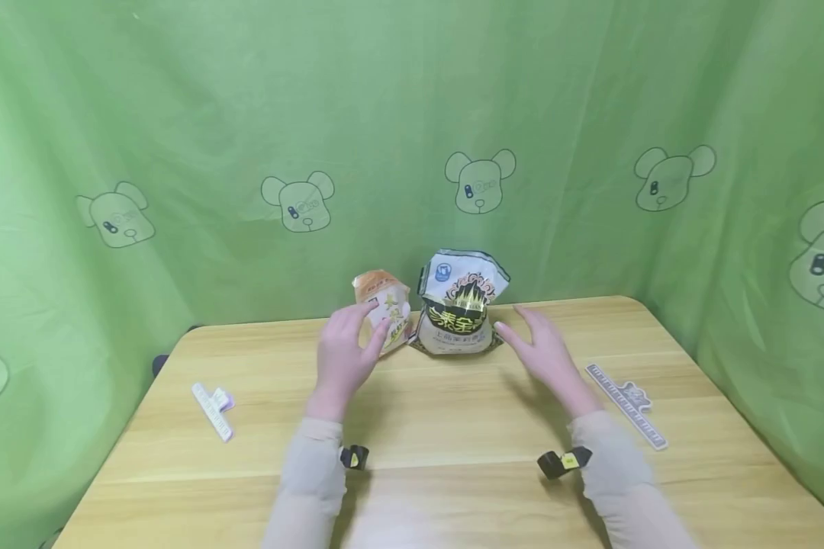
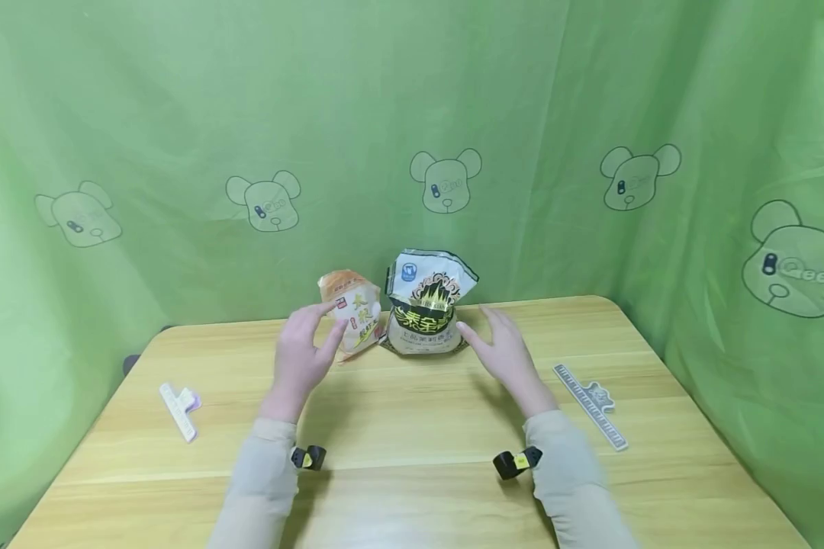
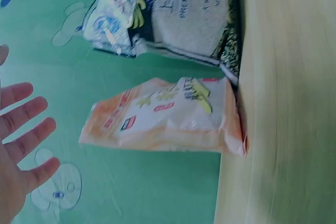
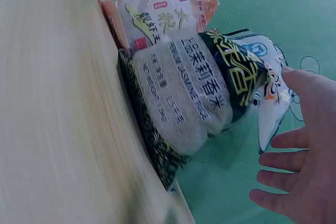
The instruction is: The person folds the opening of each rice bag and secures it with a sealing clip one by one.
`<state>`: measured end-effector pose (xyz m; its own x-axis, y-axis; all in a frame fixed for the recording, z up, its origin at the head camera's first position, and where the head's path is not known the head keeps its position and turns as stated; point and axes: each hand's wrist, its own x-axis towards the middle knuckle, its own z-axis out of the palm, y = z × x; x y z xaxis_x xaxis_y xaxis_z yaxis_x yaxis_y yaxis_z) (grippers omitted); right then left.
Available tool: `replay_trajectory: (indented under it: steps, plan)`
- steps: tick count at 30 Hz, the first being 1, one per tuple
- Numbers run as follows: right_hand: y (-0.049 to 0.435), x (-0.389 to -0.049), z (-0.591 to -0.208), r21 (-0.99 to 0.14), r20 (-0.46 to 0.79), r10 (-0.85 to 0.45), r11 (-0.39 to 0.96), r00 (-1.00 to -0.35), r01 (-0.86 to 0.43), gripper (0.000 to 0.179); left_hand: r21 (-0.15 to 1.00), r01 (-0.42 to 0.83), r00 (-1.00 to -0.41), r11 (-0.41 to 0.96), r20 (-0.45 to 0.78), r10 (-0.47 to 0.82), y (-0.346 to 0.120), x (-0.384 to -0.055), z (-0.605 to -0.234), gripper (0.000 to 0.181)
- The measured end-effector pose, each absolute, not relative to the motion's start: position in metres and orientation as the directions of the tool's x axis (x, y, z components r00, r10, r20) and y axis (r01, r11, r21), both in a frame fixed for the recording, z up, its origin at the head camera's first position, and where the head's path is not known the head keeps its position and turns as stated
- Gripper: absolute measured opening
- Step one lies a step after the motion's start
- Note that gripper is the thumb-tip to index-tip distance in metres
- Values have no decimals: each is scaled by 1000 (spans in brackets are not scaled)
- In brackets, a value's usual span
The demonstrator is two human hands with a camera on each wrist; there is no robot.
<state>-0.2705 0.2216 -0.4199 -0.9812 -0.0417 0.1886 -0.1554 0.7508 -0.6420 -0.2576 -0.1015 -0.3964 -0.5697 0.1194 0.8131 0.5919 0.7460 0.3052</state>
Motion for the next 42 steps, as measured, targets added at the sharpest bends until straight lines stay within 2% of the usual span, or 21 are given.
replay_trajectory:
  steps: [6,11,22,27,33,37,42]
  plan:
    - [208,-278,-421,-707,163,-4,697,-987,-120,84,305,595,-571,744,812,123,-86,-270,-399,37]
    - [198,-283,-423,-747,162,3,653,-987,-121,86,392,605,-598,693,799,70,-74,-279,-403,38]
    - [179,-291,-425,-817,129,51,572,-990,-77,91,666,537,-734,517,671,-101,-48,-293,-415,42]
    - [172,-292,-431,-841,137,46,533,-990,-91,86,756,447,-816,478,563,-128,-38,-294,-423,47]
    - [170,-295,-438,-849,163,46,515,-986,-116,81,845,372,-891,385,441,-106,-27,-294,-434,59]
    - [170,-295,-440,-860,161,57,499,-985,-112,82,885,372,-914,281,402,-53,-20,-298,-447,62]
    - [170,-295,-441,-868,155,65,485,-986,-105,82,909,343,-933,237,358,-23,-11,-303,-460,61]
